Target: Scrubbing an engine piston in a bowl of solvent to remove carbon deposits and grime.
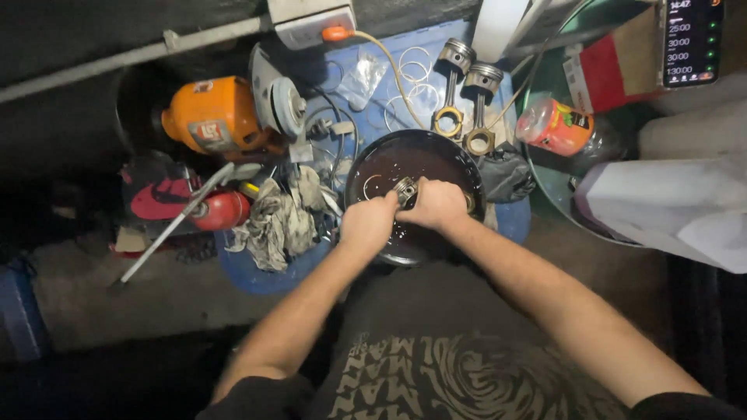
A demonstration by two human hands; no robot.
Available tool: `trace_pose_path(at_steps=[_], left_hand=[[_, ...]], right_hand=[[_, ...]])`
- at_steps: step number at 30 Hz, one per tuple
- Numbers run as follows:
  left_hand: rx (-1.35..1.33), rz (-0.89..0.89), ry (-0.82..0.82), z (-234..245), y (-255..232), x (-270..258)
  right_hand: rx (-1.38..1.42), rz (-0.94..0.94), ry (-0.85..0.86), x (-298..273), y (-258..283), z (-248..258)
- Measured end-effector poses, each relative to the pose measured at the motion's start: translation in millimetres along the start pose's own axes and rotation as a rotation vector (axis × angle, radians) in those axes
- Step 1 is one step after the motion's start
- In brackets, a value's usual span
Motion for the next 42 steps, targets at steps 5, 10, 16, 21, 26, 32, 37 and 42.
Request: trace_pose_path(at_steps=[5,10,16,21,26,32,37,42], left_hand=[[0.000,-0.032,-0.021,-8,-7,31],[0.049,-0.034,0.007,-12,-7,24],[-0.019,-0.039,0.061,-11,-6,19],[-0.031,0.001,0.019,-11,-16,42],[0.037,0.001,0.048,14,-14,21],[0.031,0.015,0.013,4,-10,21],[-0.046,0.041,0.136,-14,-1,44],[-0.044,0.041,0.162,27,-13,10]], right_hand=[[-0.026,0.018,-0.031,9,-5,-6],[0.042,0.022,-0.015,12,-9,-8],[0.027,0.054,-0.047,6,-5,0],[-0.009,0.029,-0.084,30,-23,-23],[0.018,0.041,-0.041,12,-9,0],[-0.014,0.057,-0.073,17,-10,-5],[0.010,0.064,-0.032,9,-4,0],[-0.001,0.038,-0.012,4,1,8]])
Point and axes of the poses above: each hand's wrist, its own x-axis towards the middle knuckle, its own z-axis out of the back of the hand, y = z × x, the point moved 5 cm from there along x, towards the middle knuckle, and after that the axes turned 8 degrees about x, right-handed, at the moved point
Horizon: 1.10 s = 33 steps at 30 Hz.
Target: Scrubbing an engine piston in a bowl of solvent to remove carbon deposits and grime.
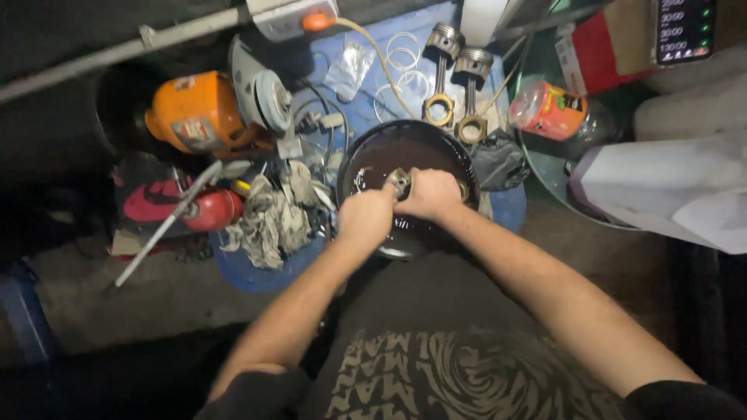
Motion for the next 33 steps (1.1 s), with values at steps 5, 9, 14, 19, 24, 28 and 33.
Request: trace_pose_path(at_steps=[5,9,14,19,24,28,33], left_hand=[[-0.061,-0.047,-0.080,-48,6,61],[-0.002,0.014,-0.072,-3,14,5],[-0.028,-0.032,-0.066,-20,12,42],[-0.040,0.033,0.011,-39,22,51],[-0.015,-0.096,-0.137,-49,18,61],[-0.035,-0.024,-0.071,-54,19,56],[0.012,-0.106,-0.151,-59,16,66]], right_hand=[[-0.013,-0.036,-0.041,20,-19,-27],[0.050,-0.041,0.033,-16,17,19],[0.009,-0.039,-0.001,1,2,-4],[0.002,-0.052,0.020,-4,17,11],[0.016,-0.071,-0.015,-1,4,-4],[0.012,-0.051,0.028,-9,16,7],[0.052,-0.065,-0.004,-16,18,9]])
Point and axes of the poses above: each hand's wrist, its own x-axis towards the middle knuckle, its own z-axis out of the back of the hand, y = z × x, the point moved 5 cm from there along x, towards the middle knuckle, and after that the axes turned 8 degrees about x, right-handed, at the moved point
